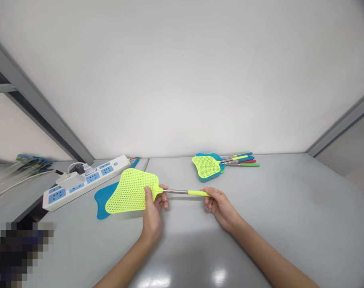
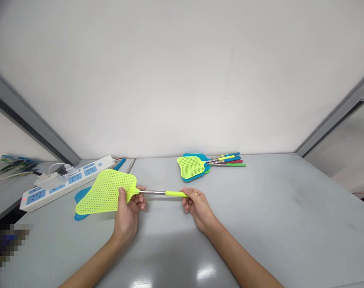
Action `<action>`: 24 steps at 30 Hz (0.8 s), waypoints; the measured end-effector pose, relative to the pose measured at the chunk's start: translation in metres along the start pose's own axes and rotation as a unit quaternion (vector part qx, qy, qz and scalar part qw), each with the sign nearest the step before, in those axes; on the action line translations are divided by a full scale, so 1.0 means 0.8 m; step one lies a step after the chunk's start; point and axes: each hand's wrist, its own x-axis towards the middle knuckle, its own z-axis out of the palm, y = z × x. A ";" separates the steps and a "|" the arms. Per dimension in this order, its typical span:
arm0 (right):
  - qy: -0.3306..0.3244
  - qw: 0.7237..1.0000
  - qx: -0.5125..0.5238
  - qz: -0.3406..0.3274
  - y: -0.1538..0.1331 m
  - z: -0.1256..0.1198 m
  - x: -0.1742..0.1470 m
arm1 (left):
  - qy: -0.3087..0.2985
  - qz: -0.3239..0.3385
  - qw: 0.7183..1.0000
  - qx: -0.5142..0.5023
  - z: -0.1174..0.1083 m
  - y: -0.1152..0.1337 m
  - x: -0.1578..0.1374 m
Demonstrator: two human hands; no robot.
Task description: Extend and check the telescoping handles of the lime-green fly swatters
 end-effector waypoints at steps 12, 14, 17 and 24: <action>0.065 0.993 0.086 -0.049 -0.009 0.001 0.001 | -0.051 -0.013 0.996 0.073 0.007 -0.014 -0.011; 0.066 0.992 0.093 -0.051 -0.009 0.003 0.000 | -0.053 0.000 0.996 0.073 0.008 -0.014 -0.012; 0.060 0.990 0.110 -0.060 -0.008 0.005 -0.001 | -0.056 0.014 0.995 0.077 0.008 -0.014 -0.013; 0.041 0.993 0.099 -0.056 -0.005 0.004 -0.003 | -0.068 0.037 0.993 0.094 0.009 -0.014 -0.020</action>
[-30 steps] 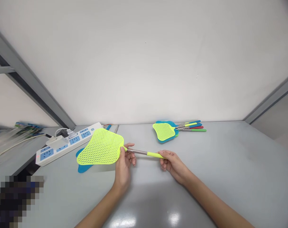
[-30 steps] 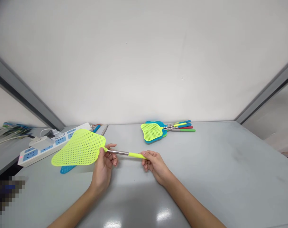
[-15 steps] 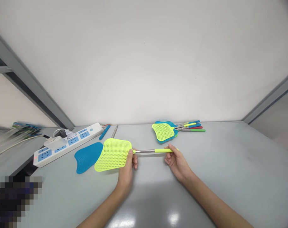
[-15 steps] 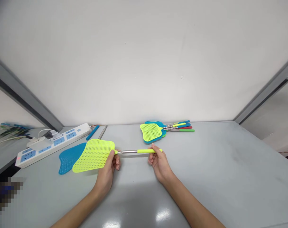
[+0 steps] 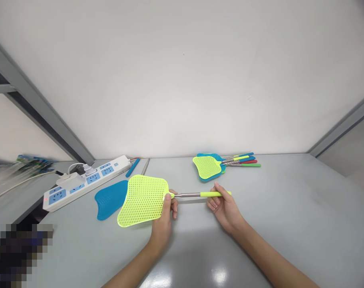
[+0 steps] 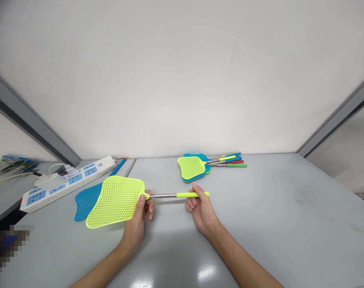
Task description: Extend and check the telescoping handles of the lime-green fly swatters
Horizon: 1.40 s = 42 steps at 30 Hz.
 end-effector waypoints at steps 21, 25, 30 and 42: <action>-0.067 0.994 -0.084 0.014 0.004 0.007 -0.012 | -0.055 -0.005 0.998 0.003 0.009 0.001 -0.011; -0.105 0.989 -0.100 0.032 0.005 0.011 -0.017 | -0.072 -0.004 0.997 0.037 0.012 -0.001 -0.013; -0.147 0.983 -0.099 0.054 0.007 0.016 -0.025 | -0.108 -0.016 0.993 0.047 0.016 -0.004 -0.018; -0.155 0.983 0.000 0.099 0.013 0.016 -0.022 | -0.137 -0.045 0.988 0.054 0.016 -0.010 -0.012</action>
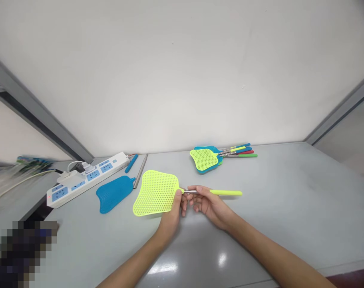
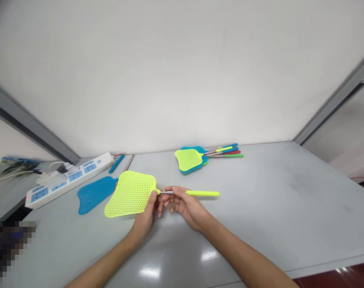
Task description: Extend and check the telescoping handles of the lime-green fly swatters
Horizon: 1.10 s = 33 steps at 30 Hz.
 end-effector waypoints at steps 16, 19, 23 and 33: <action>0.017 1.000 -0.002 -0.024 0.007 0.002 0.002 | -0.020 -0.017 0.997 -0.069 0.001 -0.010 0.003; 0.022 0.999 0.004 -0.023 0.008 0.001 0.003 | -0.018 -0.023 0.997 -0.076 0.001 -0.010 0.002; 0.027 0.999 0.007 -0.019 0.009 0.000 0.005 | -0.011 -0.029 0.996 -0.083 0.002 -0.007 0.003; 0.026 0.999 0.016 -0.009 0.009 -0.001 0.005 | -0.025 -0.046 0.995 -0.085 0.000 -0.008 0.003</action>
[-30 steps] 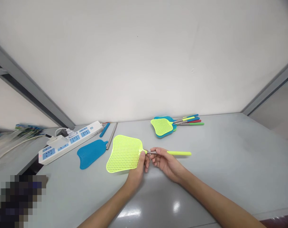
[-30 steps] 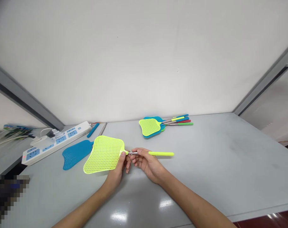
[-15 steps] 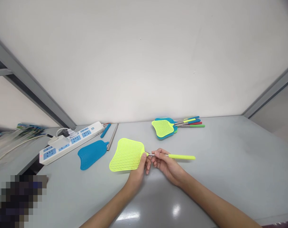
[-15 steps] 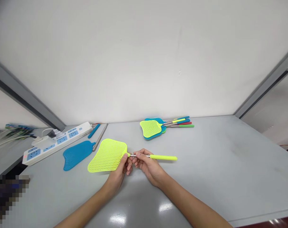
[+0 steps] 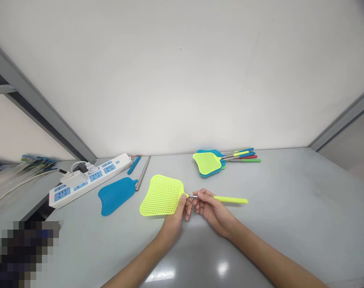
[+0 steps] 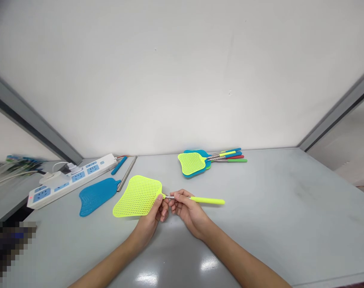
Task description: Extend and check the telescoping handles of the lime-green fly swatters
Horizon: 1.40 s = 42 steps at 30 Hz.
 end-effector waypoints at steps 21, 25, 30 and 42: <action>0.016 1.000 -0.004 -0.001 -0.001 0.001 0.002 | 0.005 -0.017 0.999 -0.043 0.003 0.000 0.001; 0.013 1.000 -0.004 0.000 -0.002 0.001 0.002 | 0.004 -0.015 0.998 -0.055 0.002 0.001 0.000; 0.015 1.000 -0.003 0.000 -0.002 0.001 0.002 | 0.004 -0.017 0.998 -0.060 0.003 0.001 0.000; 0.015 0.999 -0.030 -0.002 -0.003 0.001 0.000 | 0.017 -0.024 0.997 -0.068 0.005 0.005 0.001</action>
